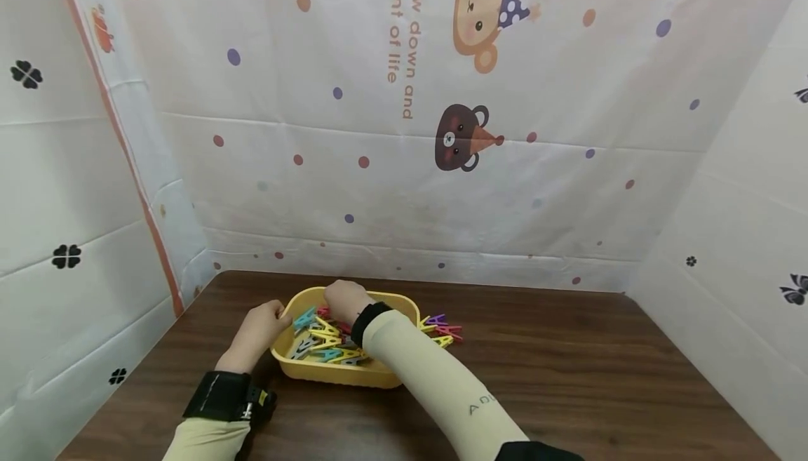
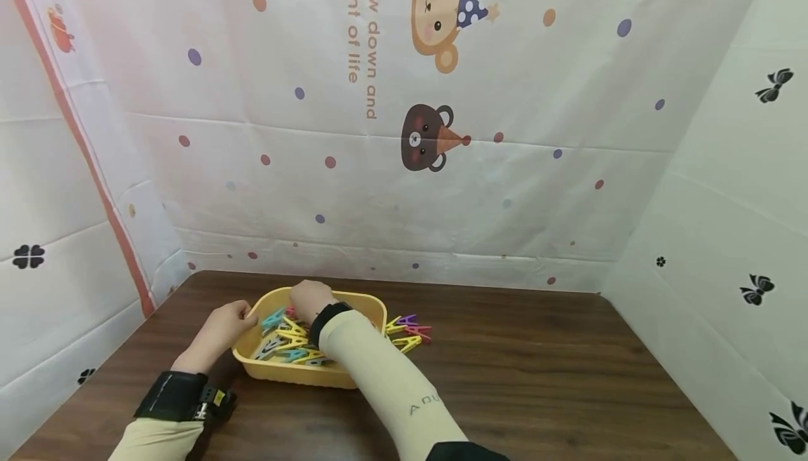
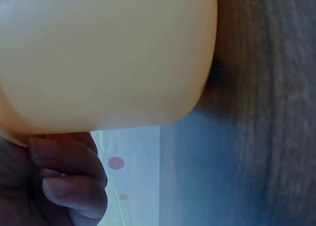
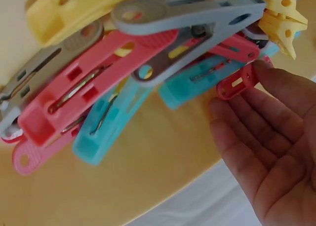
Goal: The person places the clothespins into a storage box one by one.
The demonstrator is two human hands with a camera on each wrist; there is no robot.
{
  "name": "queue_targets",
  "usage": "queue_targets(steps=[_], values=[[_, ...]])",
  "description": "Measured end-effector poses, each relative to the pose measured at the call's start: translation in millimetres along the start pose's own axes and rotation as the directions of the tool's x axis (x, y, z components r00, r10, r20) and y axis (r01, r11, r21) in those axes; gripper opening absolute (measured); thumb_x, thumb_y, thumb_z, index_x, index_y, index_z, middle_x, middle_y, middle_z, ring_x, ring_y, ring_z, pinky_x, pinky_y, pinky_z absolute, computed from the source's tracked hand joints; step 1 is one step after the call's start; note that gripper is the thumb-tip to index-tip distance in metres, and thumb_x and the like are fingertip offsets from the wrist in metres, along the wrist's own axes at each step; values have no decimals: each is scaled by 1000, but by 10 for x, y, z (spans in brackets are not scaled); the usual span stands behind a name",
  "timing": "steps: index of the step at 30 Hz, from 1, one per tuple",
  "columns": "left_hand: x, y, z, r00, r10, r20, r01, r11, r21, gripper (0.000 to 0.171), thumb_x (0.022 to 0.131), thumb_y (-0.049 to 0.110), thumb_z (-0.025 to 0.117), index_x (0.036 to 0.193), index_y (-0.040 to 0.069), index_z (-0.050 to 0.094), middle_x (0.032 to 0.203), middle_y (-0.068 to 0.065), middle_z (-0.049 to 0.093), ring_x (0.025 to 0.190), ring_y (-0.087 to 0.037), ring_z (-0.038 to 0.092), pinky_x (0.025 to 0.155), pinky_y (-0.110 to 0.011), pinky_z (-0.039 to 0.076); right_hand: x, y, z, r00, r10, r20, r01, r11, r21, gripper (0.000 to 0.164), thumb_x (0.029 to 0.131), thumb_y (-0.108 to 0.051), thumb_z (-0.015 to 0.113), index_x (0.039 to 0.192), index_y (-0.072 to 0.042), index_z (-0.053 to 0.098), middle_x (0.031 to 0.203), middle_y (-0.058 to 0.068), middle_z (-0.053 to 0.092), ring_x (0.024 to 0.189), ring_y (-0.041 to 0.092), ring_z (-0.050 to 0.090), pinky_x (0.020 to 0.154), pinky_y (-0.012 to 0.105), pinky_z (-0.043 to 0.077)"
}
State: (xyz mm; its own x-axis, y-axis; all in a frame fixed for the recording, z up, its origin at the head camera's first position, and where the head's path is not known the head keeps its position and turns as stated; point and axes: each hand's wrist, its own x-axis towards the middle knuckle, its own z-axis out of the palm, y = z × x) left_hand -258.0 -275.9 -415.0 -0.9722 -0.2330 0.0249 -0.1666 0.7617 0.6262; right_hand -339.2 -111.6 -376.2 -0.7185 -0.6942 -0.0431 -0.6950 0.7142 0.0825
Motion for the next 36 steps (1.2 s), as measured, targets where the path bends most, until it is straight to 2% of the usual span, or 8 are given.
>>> queue_targets(steps=[3, 5, 7, 10, 16, 25, 30, 36], values=[[-11, -8, 8, 1000, 9, -8, -9, 1000, -1, 23, 97, 12, 55, 77, 5, 44, 69, -3, 38, 64, -18, 43, 59, -29, 35, -47, 72, -53, 1000, 2, -20, -1, 998, 68, 42, 98, -15, 65, 64, -13, 41, 62, -3, 34, 56, 10, 30, 54, 24, 30], [-18, -17, 12, 1000, 14, -13, -14, 1000, -1, 24, 97, 13, 55, 77, 6, 44, 69, -3, 38, 63, -18, 43, 59, -29, 34, -120, 150, -143, 999, -9, -44, 15, 992, 123, 35, 96, -18, 69, 65, -12, 53, 63, -4, 43, 57, 7, 32, 55, 22, 30], [-21, -23, 18, 1000, 18, -13, -18, 1000, -1, 24, 97, 13, 55, 77, 6, 43, 68, -3, 37, 63, -18, 42, 59, -29, 34, -235, 266, -259, 997, -38, -65, 49, 984, 173, 27, 97, -20, 69, 72, -10, 65, 67, -3, 55, 59, 6, 39, 58, 20, 34], [-29, -18, 20, 999, 32, -17, -32, 999, 6, 25, 97, 13, 54, 77, 6, 43, 68, -3, 36, 62, -17, 41, 59, -29, 34, -465, 493, -456, 993, -62, -100, 86, 961, 262, 17, 97, -21, 69, 96, -7, 79, 89, 3, 76, 72, 10, 62, 70, 24, 50], [-48, 0, -1, 998, 50, -28, -50, 999, 8, 24, 96, 12, 55, 76, 6, 42, 67, -2, 36, 62, -17, 40, 59, -29, 33, -961, 1038, -594, 986, -30, -162, 86, 933, 349, 19, 99, -18, 66, 106, -5, 78, 102, 10, 78, 85, 16, 70, 78, 30, 57], [-55, -30, 27, 998, 58, -25, -58, 998, 7, 23, 96, 12, 55, 78, 5, 44, 68, -3, 37, 63, -17, 41, 59, -29, 33, -1504, 1516, -108, 982, -58, -182, 115, 940, 320, 17, 98, -11, 65, 111, -5, 75, 109, 10, 75, 95, 20, 71, 83, 34, 57], [-44, -31, 37, 998, 45, -33, -45, 999, 15, 24, 96, 12, 56, 77, 6, 44, 68, -3, 37, 64, -18, 42, 60, -29, 33, -1592, 1555, 182, 982, -112, -150, 147, 957, 251, 18, 92, -2, 70, 110, 0, 74, 105, 12, 75, 96, 23, 70, 84, 36, 57], [-44, -14, 29, 999, 32, -27, -32, 999, 19, 24, 97, 13, 56, 77, 5, 45, 69, -3, 38, 64, -18, 43, 59, -29, 33, -1619, 1485, 416, 975, -162, -154, 180, 977, 117, 18, 85, -3, 79, 102, -4, 75, 99, 7, 75, 92, 21, 71, 83, 33, 58]])
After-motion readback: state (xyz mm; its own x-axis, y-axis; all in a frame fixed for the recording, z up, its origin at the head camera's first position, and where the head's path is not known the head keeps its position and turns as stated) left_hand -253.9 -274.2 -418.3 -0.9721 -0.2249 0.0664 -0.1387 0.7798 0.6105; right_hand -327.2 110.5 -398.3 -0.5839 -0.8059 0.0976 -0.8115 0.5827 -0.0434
